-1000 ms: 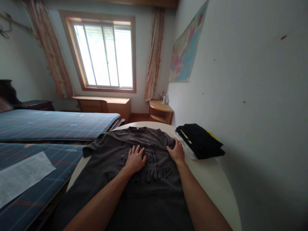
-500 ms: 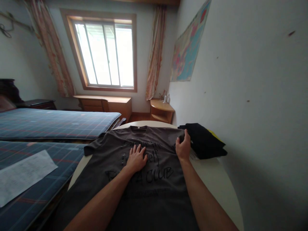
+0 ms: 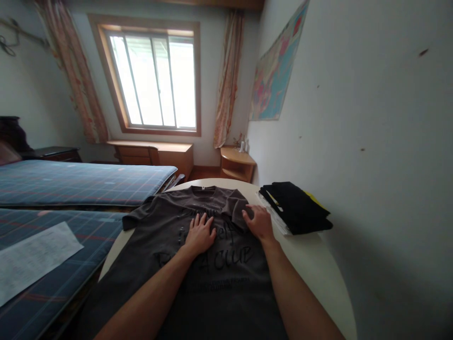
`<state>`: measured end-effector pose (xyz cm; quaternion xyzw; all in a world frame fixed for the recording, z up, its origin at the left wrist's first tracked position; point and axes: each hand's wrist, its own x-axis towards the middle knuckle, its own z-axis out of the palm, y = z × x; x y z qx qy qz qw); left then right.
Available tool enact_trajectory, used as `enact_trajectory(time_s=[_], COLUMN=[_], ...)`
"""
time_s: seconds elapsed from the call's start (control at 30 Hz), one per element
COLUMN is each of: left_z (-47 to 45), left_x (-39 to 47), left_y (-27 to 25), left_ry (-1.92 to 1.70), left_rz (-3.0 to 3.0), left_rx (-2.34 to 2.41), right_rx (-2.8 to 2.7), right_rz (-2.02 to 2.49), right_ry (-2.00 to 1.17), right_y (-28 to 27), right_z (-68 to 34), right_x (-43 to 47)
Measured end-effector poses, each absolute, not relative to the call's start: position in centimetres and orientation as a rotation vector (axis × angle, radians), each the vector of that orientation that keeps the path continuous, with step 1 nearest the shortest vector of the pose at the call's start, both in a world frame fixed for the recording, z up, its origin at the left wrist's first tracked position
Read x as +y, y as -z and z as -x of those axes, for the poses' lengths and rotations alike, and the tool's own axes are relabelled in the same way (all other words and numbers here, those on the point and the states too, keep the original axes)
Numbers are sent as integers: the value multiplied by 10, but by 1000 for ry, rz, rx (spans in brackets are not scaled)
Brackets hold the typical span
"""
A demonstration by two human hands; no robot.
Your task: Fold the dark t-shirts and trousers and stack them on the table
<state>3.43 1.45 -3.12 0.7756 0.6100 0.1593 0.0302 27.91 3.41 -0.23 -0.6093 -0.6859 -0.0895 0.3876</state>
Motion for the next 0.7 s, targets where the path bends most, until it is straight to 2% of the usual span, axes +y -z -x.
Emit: enact_trajectory(time_s=[0.3, 0.5, 0.7], left_z=[-43, -60, -78], left_x=[10, 10, 28], left_y=[20, 12, 7], left_ry=[-777, -658, -652], left_rz=[-2596, -2668, -2537], left_rx=[1630, 1403, 1591], right_rx=[-2088, -1976, -1786], right_rz=[1447, 1490, 1343], right_ry=[85, -66, -148], right_y=[4, 8, 13], right_z=[-257, -265, -272], right_x=[26, 26, 31])
